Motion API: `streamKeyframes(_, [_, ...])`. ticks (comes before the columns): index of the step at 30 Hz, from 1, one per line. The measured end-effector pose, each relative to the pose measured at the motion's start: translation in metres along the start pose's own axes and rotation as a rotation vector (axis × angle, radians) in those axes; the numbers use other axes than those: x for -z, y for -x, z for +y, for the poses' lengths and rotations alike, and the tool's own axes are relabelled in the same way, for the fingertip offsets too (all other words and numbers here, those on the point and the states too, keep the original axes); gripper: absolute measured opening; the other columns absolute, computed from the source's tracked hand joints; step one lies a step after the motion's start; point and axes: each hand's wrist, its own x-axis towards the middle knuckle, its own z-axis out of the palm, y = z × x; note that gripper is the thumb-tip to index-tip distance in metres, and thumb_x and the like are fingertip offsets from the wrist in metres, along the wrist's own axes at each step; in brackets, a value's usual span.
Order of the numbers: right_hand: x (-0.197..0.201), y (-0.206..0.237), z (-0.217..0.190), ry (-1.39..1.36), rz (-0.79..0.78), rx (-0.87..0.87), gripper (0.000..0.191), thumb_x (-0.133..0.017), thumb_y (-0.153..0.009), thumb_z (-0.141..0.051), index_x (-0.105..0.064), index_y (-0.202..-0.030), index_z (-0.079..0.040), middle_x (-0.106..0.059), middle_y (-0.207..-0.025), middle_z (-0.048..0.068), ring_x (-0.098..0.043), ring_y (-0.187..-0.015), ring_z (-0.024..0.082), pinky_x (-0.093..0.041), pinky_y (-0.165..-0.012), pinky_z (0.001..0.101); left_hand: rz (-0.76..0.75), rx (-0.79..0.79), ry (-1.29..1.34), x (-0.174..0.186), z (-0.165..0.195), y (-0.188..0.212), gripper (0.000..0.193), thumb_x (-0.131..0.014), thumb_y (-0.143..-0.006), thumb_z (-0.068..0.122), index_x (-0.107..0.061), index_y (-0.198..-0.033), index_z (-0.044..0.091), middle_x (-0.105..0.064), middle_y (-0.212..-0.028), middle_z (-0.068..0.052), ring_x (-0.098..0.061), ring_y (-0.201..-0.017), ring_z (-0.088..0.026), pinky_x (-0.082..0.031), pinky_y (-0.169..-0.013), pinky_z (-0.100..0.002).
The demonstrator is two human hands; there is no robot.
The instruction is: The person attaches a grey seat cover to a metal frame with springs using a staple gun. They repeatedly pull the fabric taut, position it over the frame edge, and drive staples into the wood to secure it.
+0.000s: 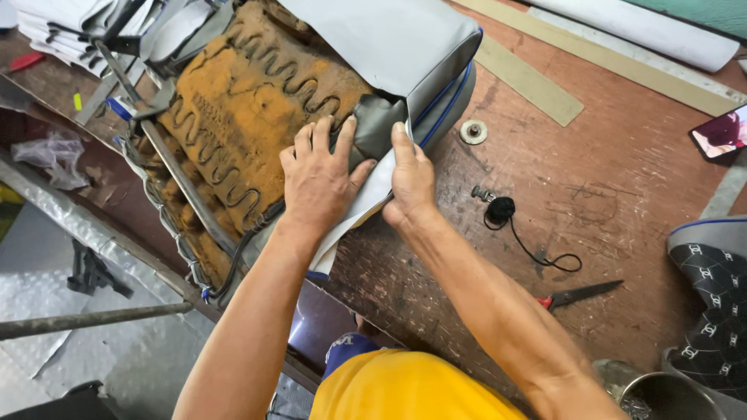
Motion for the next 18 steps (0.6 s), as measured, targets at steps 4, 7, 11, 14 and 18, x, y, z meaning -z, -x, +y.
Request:
streamKeyframes(4, [0.004, 0.004, -0.001, 0.077, -0.016, 0.047, 0.042, -0.066, -0.099, -0.033, -0.062, -0.121, 0.003, -0.071, -0.105, 0.009, -0.069, -0.089, 0.017, -0.059, -0.079, 0.0353, -0.012, 0.012, 0.038, -0.002, -0.002, 0.001, 0.070, -0.074, -0.089, 0.054, -0.056, -0.148, 0.022, -0.051, -0.144, -0.013, -0.047, -0.130, -0.035, -0.040, -0.096, -0.052])
streamKeyframes(7, [0.008, 0.007, -0.002, 0.172, 0.048, 0.071, 0.039, -0.064, -0.100, -0.029, -0.064, -0.118, 0.004, -0.071, -0.095, 0.008, -0.067, -0.079, 0.015, -0.057, -0.070, 0.0320, -0.023, 0.018, 0.058, -0.004, -0.003, 0.000, 0.068, -0.075, -0.089, 0.054, -0.057, -0.146, 0.023, -0.049, -0.144, -0.014, -0.046, -0.129, -0.036, -0.038, -0.095, -0.054])
streamKeyframes(11, [0.006, 0.010, -0.007, 0.317, 0.006, 0.155, 0.036, -0.066, -0.104, -0.029, -0.065, -0.114, 0.005, -0.061, -0.084, 0.002, -0.056, -0.069, 0.012, -0.048, -0.059, 0.0305, -0.040, 0.034, 0.098, -0.003, -0.003, 0.000, 0.067, -0.075, -0.088, 0.052, -0.057, -0.145, 0.022, -0.047, -0.145, -0.017, -0.043, -0.129, -0.037, -0.037, -0.091, -0.054])
streamKeyframes(14, [-0.004, 0.007, -0.012, 0.421, -0.022, 0.246, 0.034, -0.066, -0.102, -0.029, -0.067, -0.110, 0.004, -0.064, -0.085, 0.000, -0.055, -0.072, 0.008, -0.048, -0.062, 0.0277, -0.024, 0.051, 0.171, -0.003, -0.006, -0.004, 0.066, -0.076, -0.086, 0.050, -0.056, -0.144, 0.024, -0.047, -0.145, -0.016, -0.042, -0.130, -0.036, -0.035, -0.095, -0.054])
streamKeyframes(18, [-0.024, 0.002, -0.022, 0.587, 0.062, 0.245, 0.029, -0.063, -0.101, -0.031, -0.066, -0.100, -0.003, -0.062, -0.079, -0.002, -0.056, -0.066, 0.008, -0.050, -0.058, 0.0278, -0.024, 0.103, 0.412, 0.001, -0.014, -0.008, 0.067, -0.076, -0.082, 0.045, -0.057, -0.140, 0.018, -0.049, -0.142, -0.014, -0.043, -0.132, -0.035, -0.033, -0.101, -0.054])
